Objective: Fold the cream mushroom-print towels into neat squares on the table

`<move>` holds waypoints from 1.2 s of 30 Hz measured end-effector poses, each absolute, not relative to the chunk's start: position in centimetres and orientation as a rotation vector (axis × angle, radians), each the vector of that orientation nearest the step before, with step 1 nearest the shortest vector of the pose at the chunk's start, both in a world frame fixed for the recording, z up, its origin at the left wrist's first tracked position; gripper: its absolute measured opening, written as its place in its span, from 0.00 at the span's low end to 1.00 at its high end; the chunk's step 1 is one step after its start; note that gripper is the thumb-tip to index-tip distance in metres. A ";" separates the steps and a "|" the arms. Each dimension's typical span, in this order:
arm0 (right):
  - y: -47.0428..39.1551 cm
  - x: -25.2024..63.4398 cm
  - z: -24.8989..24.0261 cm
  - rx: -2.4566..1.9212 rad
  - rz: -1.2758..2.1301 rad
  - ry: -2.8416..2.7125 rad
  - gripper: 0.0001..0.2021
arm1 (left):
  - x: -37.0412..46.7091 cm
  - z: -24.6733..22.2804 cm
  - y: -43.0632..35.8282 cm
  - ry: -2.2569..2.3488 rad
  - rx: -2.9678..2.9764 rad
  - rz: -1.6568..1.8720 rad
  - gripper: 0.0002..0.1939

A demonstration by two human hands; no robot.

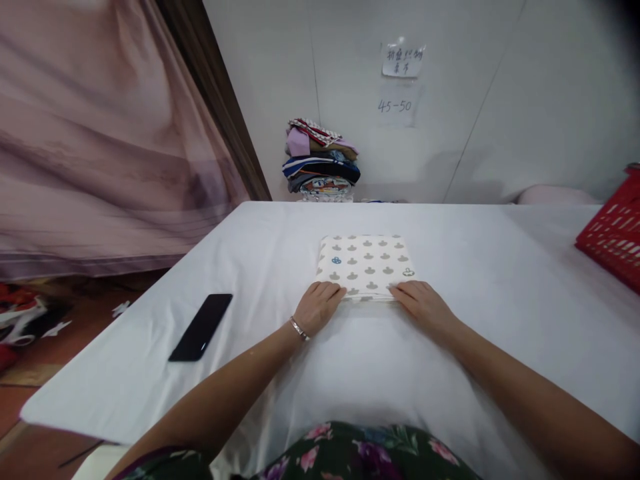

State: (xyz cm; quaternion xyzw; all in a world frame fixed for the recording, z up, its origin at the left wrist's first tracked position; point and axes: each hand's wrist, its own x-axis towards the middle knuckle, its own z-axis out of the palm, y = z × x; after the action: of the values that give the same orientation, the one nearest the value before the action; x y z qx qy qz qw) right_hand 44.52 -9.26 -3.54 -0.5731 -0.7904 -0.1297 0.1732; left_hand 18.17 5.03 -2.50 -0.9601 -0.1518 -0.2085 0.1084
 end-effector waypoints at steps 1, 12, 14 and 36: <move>-9.3 44.6 -3.6 -1.627 -0.373 -2.233 0.20 | 18.0 -2.5 5.0 -0.460 -2.824 -0.621 0.13; -9.6 46.1 -2.9 -1.635 -0.498 -2.111 0.11 | 16.5 -1.6 5.8 -0.498 -2.823 -0.706 0.11; -9.1 46.5 -2.4 -1.622 -0.570 -2.088 0.11 | 16.6 -1.3 6.1 -0.477 -2.798 -0.750 0.10; -10.6 46.4 -4.7 -1.674 -0.419 -2.134 0.16 | 15.3 -2.1 5.0 -0.526 -2.940 -0.555 0.17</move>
State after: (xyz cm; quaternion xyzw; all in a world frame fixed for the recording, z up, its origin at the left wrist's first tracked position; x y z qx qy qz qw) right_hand 46.37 -10.64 -4.68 -0.5978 -0.7624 -0.1496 0.1973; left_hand 15.30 5.01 -2.12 -0.9665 -0.1729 -0.1824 0.0518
